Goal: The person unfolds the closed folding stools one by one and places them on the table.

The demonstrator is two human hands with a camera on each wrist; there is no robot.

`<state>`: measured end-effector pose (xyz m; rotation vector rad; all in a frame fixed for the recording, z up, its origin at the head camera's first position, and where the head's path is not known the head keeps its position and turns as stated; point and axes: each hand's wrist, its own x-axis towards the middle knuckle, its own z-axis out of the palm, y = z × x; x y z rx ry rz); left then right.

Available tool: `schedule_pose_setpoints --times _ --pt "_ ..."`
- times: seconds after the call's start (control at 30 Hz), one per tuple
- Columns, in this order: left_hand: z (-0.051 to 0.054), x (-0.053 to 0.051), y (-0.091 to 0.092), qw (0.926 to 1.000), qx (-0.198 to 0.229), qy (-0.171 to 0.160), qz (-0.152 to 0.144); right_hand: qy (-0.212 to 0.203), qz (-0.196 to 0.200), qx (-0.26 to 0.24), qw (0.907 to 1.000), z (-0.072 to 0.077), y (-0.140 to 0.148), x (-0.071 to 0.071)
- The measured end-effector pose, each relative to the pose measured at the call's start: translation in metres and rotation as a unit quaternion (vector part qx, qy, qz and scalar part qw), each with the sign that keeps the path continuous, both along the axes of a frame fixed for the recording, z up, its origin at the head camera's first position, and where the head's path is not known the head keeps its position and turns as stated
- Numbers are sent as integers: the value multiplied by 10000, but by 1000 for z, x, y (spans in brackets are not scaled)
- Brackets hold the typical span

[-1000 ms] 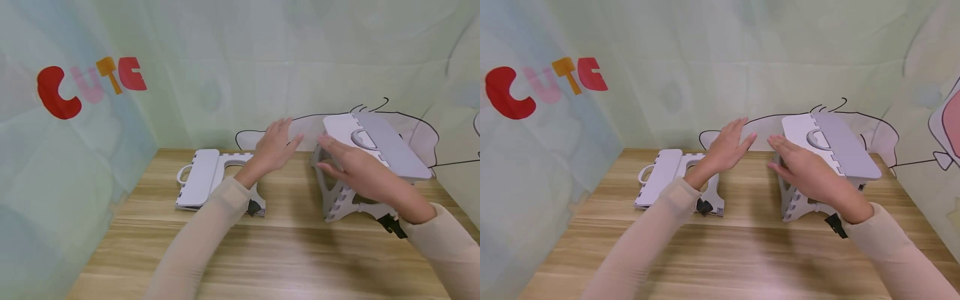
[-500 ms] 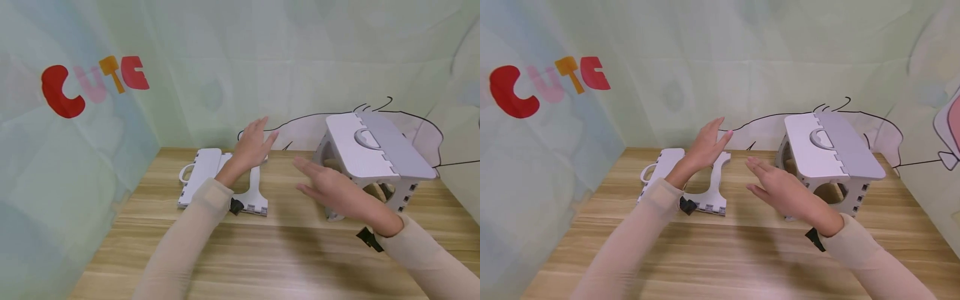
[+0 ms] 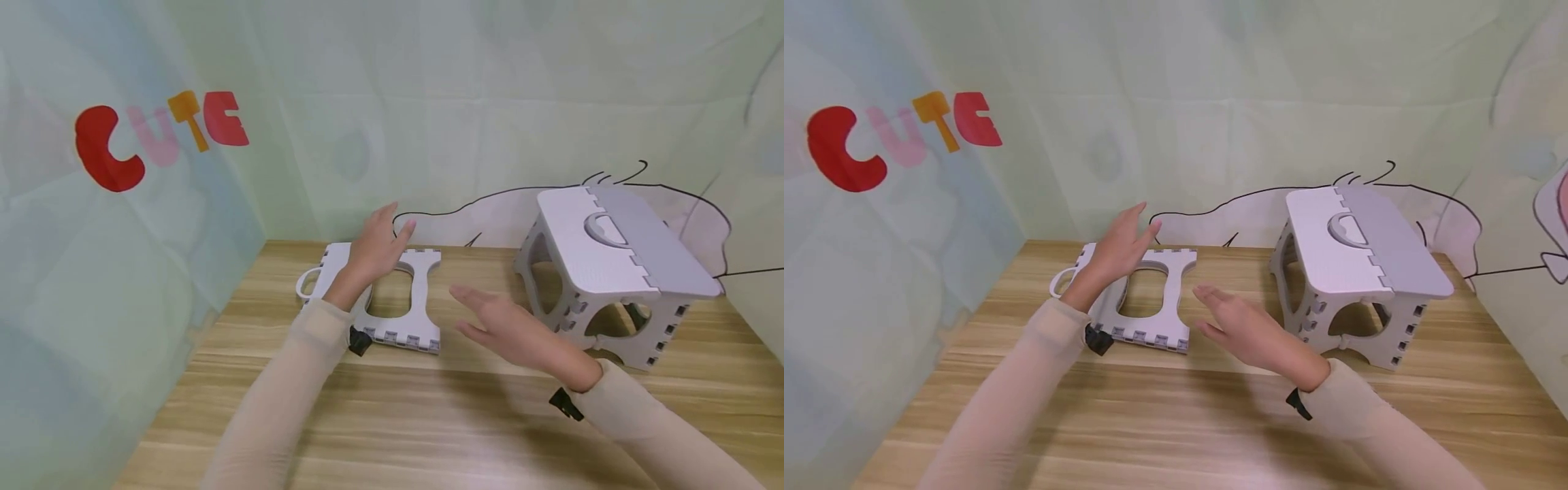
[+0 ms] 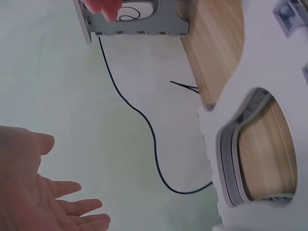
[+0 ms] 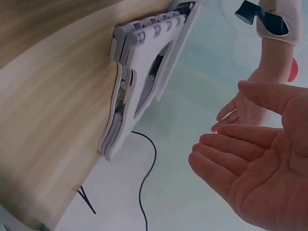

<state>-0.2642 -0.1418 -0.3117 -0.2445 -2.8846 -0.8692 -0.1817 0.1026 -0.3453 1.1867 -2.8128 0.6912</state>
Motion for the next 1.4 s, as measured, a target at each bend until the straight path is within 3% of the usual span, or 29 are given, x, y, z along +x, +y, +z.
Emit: schedule_pose_setpoints --times 0.33,0.53,0.77,1.07,1.4 --pt "-7 0 -36 9996 37 5 283 -110 113 -12 9999 -23 -21 -5" --pt "-17 -2 -60 9984 376 -27 426 -288 236 -28 9993 -34 -32 -6" --pt "-23 -1 -85 9960 337 18 823 -486 157 107 9986 -44 -48 -9" --pt "-39 2 -117 9866 593 -433 1457 -248 433 86 9987 -58 -58 -13" --pt "-57 7 -139 9757 954 -1029 1685 -221 475 182 9985 -66 -68 -16"
